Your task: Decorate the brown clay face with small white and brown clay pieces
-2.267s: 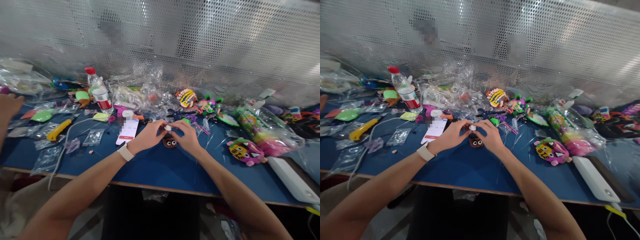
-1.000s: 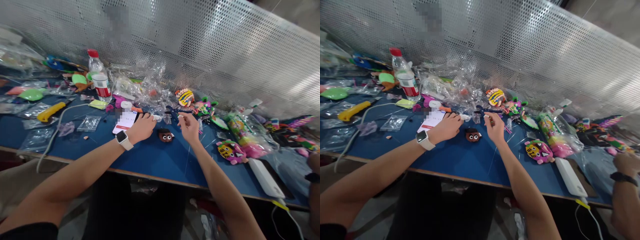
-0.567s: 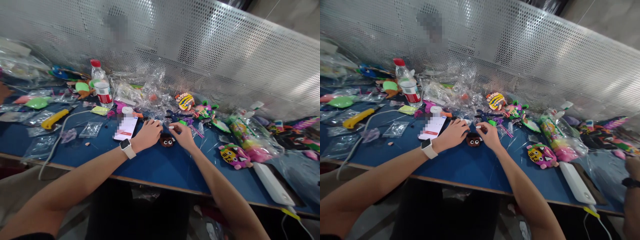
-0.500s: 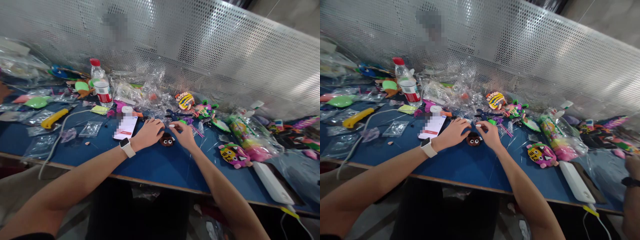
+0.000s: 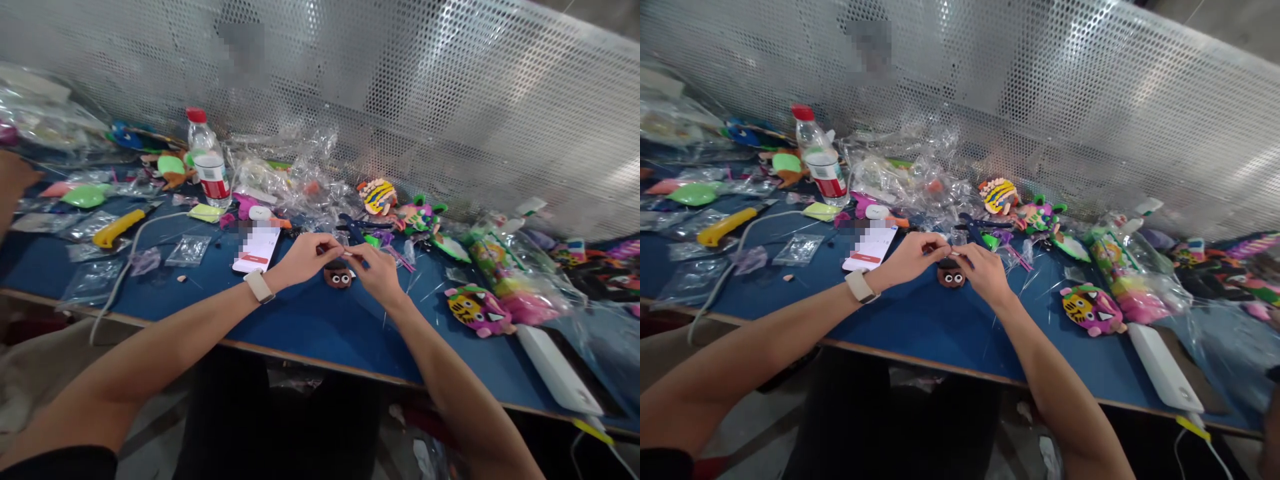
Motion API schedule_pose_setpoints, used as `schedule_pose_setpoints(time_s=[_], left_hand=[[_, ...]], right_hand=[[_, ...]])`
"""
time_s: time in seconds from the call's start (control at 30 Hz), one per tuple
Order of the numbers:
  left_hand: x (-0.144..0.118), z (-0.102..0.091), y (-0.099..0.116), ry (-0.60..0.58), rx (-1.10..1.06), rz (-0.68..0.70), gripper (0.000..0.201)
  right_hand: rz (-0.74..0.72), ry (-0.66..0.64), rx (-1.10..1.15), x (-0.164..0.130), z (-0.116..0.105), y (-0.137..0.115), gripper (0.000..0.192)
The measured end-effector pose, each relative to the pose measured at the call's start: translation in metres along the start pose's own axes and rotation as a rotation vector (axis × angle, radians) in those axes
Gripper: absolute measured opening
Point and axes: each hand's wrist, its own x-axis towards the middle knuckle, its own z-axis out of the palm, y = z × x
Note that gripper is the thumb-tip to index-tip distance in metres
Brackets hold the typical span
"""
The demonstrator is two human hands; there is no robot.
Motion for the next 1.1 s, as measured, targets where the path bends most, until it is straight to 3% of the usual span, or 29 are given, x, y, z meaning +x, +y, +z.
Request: schedule_pose_setpoints(time_s=[0.07,0.13,0.2,0.27,0.33,0.47,0.6,0.77,0.83,0.97,1.1], left_hand=[[0.002,-0.012,0.001,0.044,0.114,0.043,0.02],[0.005,-0.031,-0.001,0.066,0.312,0.097,0.024],[0.007,-0.053,-0.006,-0.061,0.544,0.095,0.025],[0.01,-0.072,-0.014,-0.225,0.704,0.087,0.024],[0.011,-0.081,-0.021,-0.312,0.765,0.076,0.026],[0.01,-0.074,-0.03,-0.372,0.775,0.093,0.021],[0.005,-0.063,-0.033,-0.35,0.758,0.074,0.019],[-0.002,-0.061,-0.02,-0.381,0.804,-0.008,0.021],[-0.003,-0.058,-0.013,-0.399,0.863,0.029,0.028],[0.0,-0.047,-0.003,-0.284,0.923,0.175,0.032],[0.001,-0.03,0.0,-0.126,0.688,0.236,0.023]], right_hand=[[0.061,0.074,-0.044,0.002,-0.008,0.01,0.026],[0.238,0.237,-0.05,0.003,-0.018,0.027,0.029],[0.397,0.352,0.001,0.002,-0.025,0.046,0.031],[0.477,0.344,0.078,0.001,-0.026,0.059,0.034],[0.498,0.306,0.1,-0.001,-0.02,0.063,0.034],[0.492,0.196,0.156,-0.001,-0.004,0.045,0.032],[0.43,0.151,0.176,-0.001,0.005,0.026,0.031],[0.387,0.126,0.184,-0.001,0.005,0.021,0.026],[0.39,0.131,0.198,-0.001,0.005,0.022,0.024],[0.4,0.145,0.236,-0.001,0.006,0.023,0.021],[0.385,0.119,0.262,-0.001,0.007,0.017,0.02]])
